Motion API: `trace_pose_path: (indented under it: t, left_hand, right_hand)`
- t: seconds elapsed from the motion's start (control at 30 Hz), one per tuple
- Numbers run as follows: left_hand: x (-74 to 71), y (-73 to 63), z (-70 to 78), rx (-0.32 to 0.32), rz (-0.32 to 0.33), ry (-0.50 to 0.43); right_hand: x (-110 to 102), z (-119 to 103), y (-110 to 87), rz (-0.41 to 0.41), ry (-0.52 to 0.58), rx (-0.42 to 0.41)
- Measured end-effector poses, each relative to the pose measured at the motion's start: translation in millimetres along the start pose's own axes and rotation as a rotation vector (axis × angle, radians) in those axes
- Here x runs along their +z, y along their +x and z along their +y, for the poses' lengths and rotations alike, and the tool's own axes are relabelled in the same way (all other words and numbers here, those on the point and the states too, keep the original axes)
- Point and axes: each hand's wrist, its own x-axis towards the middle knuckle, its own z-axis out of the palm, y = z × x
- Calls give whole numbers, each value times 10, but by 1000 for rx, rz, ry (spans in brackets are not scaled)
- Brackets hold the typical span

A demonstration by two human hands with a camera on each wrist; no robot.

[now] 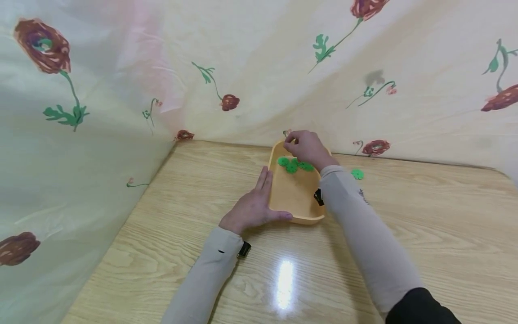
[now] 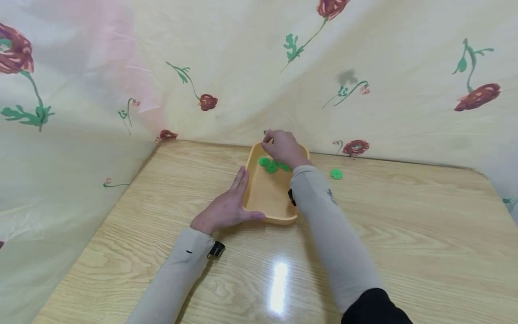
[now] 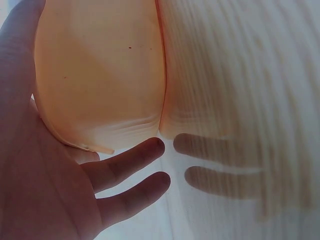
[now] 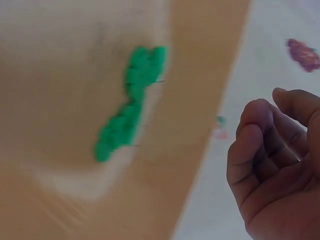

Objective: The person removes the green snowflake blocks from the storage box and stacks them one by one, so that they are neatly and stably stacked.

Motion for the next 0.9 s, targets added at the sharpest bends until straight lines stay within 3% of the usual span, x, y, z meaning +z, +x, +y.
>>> trace_pose_path:
  t: [0.37,0.63,0.9]
  left_hand:
    - [46,15,30,-3,-6,14]
    - [21,35,22,-18,-3,13]
    - [17,64,19,-5,1,27]
  right_hand:
    - [235,347,165,-176,-95,77]
    - [294,399,286,-191,-264,8]
    - [308,373,346,-208,-309,40]
